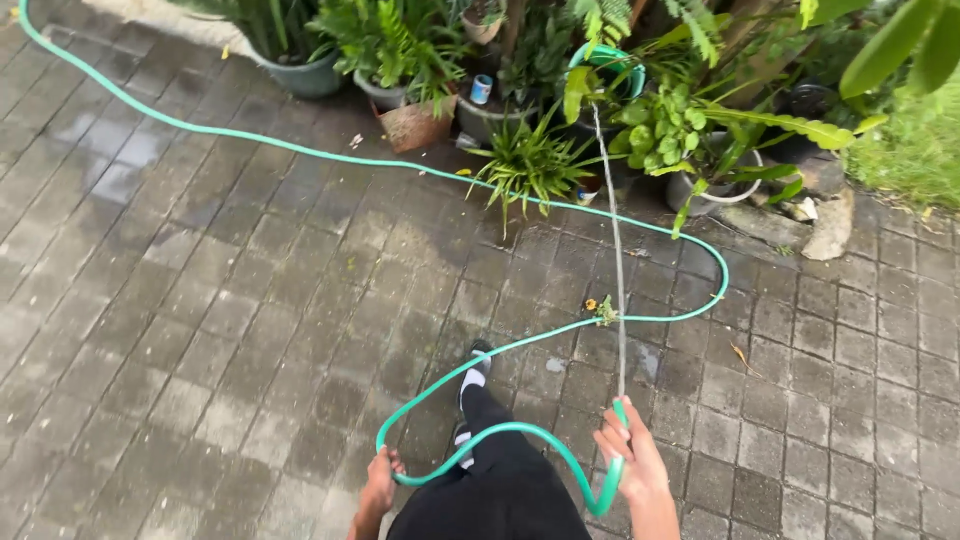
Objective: Watering various potted plants in an outdoor garden area using a garden hose.
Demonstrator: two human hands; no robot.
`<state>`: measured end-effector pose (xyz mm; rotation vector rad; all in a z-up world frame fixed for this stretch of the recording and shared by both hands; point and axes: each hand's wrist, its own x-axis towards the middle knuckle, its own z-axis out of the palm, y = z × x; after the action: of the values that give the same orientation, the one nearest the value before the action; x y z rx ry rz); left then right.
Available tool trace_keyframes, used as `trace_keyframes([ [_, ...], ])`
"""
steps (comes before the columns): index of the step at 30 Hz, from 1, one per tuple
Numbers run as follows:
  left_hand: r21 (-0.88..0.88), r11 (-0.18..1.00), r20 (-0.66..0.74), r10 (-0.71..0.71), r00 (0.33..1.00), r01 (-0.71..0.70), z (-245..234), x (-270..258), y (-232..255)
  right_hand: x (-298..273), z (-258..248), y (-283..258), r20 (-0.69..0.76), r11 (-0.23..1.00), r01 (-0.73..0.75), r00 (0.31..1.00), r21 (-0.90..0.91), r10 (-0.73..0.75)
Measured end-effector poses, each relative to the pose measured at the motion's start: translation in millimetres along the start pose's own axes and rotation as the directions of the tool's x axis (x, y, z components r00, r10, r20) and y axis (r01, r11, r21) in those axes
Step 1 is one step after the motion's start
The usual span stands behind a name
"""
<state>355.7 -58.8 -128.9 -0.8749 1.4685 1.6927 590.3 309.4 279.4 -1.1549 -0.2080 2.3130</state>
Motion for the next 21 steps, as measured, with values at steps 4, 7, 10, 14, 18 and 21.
trace_keyframes([
  [4, -0.143, 0.986, 0.024, -0.078, 0.997, 0.080, -27, -15, -32, -17, -32, 2, 0.087, 1.000, 0.007, 0.996, -0.009, -0.006],
  [7, -0.212, 0.974, -0.008, -0.079, 0.997, 0.075, -44, -10, -49, -26, -49, 7, 0.103, 0.993, 0.058, 0.994, -0.098, -0.048],
  [10, -0.127, 0.988, 0.078, -0.080, 0.994, 0.090, -39, -23, -35, -37, -47, 6, 0.121, 0.994, 0.065, 0.991, -0.088, -0.054],
  [14, -0.045, 0.997, 0.064, 0.058, 0.996, -0.056, -34, -18, -40, -44, -56, 7, 0.052, 0.987, 0.071, 0.997, -0.147, -0.064],
  [18, 0.038, 0.998, 0.056, 0.046, 0.997, -0.048, -30, -65, -30, -56, -58, 10, 0.039, 0.992, 0.033, 0.999, -0.125, -0.028],
  [21, 0.058, 0.998, 0.054, -0.005, 0.999, 0.002, -30, -77, -26, -65, -48, 7, 0.076, 0.987, 0.061, 0.996, -0.146, -0.050],
])
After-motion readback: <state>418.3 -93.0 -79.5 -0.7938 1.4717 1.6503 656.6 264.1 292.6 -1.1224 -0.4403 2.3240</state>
